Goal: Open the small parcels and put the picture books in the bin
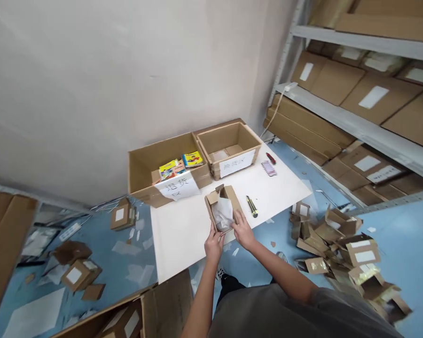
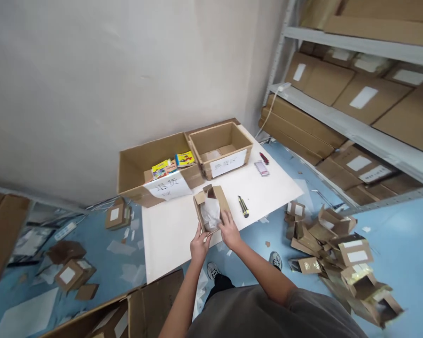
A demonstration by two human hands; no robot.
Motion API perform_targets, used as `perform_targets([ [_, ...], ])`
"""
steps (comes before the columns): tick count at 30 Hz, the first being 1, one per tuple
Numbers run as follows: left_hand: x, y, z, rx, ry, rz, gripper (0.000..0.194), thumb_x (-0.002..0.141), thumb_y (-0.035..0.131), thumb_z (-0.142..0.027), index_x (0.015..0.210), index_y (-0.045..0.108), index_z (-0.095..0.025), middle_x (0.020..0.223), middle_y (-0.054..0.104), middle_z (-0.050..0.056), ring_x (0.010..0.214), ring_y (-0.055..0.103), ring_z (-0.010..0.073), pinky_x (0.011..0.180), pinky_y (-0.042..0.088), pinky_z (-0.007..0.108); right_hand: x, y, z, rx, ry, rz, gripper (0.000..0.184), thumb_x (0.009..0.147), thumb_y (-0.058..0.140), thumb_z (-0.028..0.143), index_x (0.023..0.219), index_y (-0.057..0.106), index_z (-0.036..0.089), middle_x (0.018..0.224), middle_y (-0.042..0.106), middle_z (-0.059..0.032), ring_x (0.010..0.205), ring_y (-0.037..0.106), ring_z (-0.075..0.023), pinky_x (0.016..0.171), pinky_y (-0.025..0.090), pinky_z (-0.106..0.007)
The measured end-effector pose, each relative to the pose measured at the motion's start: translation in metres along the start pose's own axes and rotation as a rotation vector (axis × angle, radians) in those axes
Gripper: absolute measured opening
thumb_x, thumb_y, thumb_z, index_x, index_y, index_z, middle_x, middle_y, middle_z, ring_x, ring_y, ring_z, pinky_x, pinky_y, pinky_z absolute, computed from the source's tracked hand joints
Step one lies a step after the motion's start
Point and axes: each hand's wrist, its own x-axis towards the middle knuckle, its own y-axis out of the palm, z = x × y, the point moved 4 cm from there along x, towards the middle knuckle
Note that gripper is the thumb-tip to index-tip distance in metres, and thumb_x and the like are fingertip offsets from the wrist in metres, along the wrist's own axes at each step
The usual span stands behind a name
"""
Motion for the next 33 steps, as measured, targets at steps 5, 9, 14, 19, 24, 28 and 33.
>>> perform_targets([
  [5, 0.023, 0.101, -0.118, -0.024, 0.139, 0.082, 0.014, 0.095, 0.064, -0.035, 0.095, 0.077, -0.030, 0.157, 0.052, 0.005, 0.115, 0.072, 0.0291, 0.094, 0.061, 0.043, -0.048, -0.083, -0.130, -0.010, 0.235, -0.090, 0.033, 0.084, 0.059, 0.003, 0.109, 0.074, 0.019, 0.172, 0.023, -0.0101, 0.159, 0.015, -0.0341, 0.119, 0.040, -0.054],
  [9, 0.031, 0.203, -0.228, -0.020, 0.261, 0.120, 0.012, 0.093, 0.068, -0.033, 0.096, 0.078, -0.028, 0.144, 0.064, 0.010, 0.121, 0.070, 0.0296, 0.097, 0.060, 0.042, -0.101, -0.147, -0.248, -0.031, 0.421, -0.098, 0.027, 0.084, 0.065, 0.005, 0.105, 0.075, 0.019, 0.170, 0.029, -0.0113, 0.156, 0.024, -0.0359, 0.115, 0.044, -0.053],
  [14, 0.024, 0.321, -0.372, -0.052, 0.485, 0.184, 0.010, 0.090, 0.074, -0.033, 0.095, 0.080, -0.027, 0.142, 0.066, 0.011, 0.113, 0.074, 0.0274, 0.091, 0.063, 0.038, -0.193, -0.241, -0.377, -0.080, 0.625, -0.203, 0.015, 0.083, 0.072, 0.010, 0.093, 0.075, 0.020, 0.168, 0.034, -0.0073, 0.152, 0.032, -0.0354, 0.116, 0.045, -0.052],
  [19, -0.003, 0.418, -0.509, -0.082, 0.708, 0.456, 0.014, 0.093, 0.072, -0.032, 0.102, 0.081, -0.027, 0.149, 0.060, 0.010, 0.111, 0.074, 0.0255, 0.091, 0.063, 0.035, -0.307, -0.316, -0.458, -0.143, 0.919, -0.361, 0.019, 0.083, 0.071, 0.012, 0.099, 0.076, 0.021, 0.166, 0.037, -0.0078, 0.150, 0.037, -0.0360, 0.116, 0.044, -0.051],
  [24, -0.044, 0.487, -0.622, -0.077, 0.879, 0.688, 0.012, 0.091, 0.075, -0.031, 0.101, 0.081, -0.029, 0.155, 0.054, 0.006, 0.113, 0.074, 0.0250, 0.094, 0.061, 0.035, -0.408, -0.368, -0.505, -0.148, 1.112, -0.568, 0.019, 0.083, 0.067, 0.015, 0.099, 0.076, 0.020, 0.159, 0.045, -0.0117, 0.142, 0.048, -0.0351, 0.113, 0.047, -0.052],
  [28, -0.076, 0.521, -0.693, -0.091, 0.942, 0.813, 0.014, 0.093, 0.072, -0.033, 0.102, 0.081, -0.029, 0.156, 0.054, 0.006, 0.111, 0.074, 0.0258, 0.100, 0.058, 0.040, -0.462, -0.402, -0.527, -0.202, 1.218, -0.685, 0.018, 0.084, 0.065, 0.015, 0.098, 0.075, 0.020, 0.155, 0.049, -0.0135, 0.141, 0.049, -0.0331, 0.110, 0.049, -0.051],
  [33, -0.104, 0.543, -0.747, -0.136, 1.021, 0.966, 0.054, 0.089, 0.075, -0.032, 0.141, 0.064, -0.029, 0.161, 0.047, 0.009, 0.141, 0.054, 0.0315, 0.115, 0.048, 0.047, -0.515, -0.427, -0.539, -0.281, 1.342, -0.752, 0.033, 0.080, 0.063, 0.012, 0.110, 0.074, 0.020, 0.151, 0.054, -0.0148, 0.146, 0.042, -0.0356, 0.116, 0.040, -0.057],
])
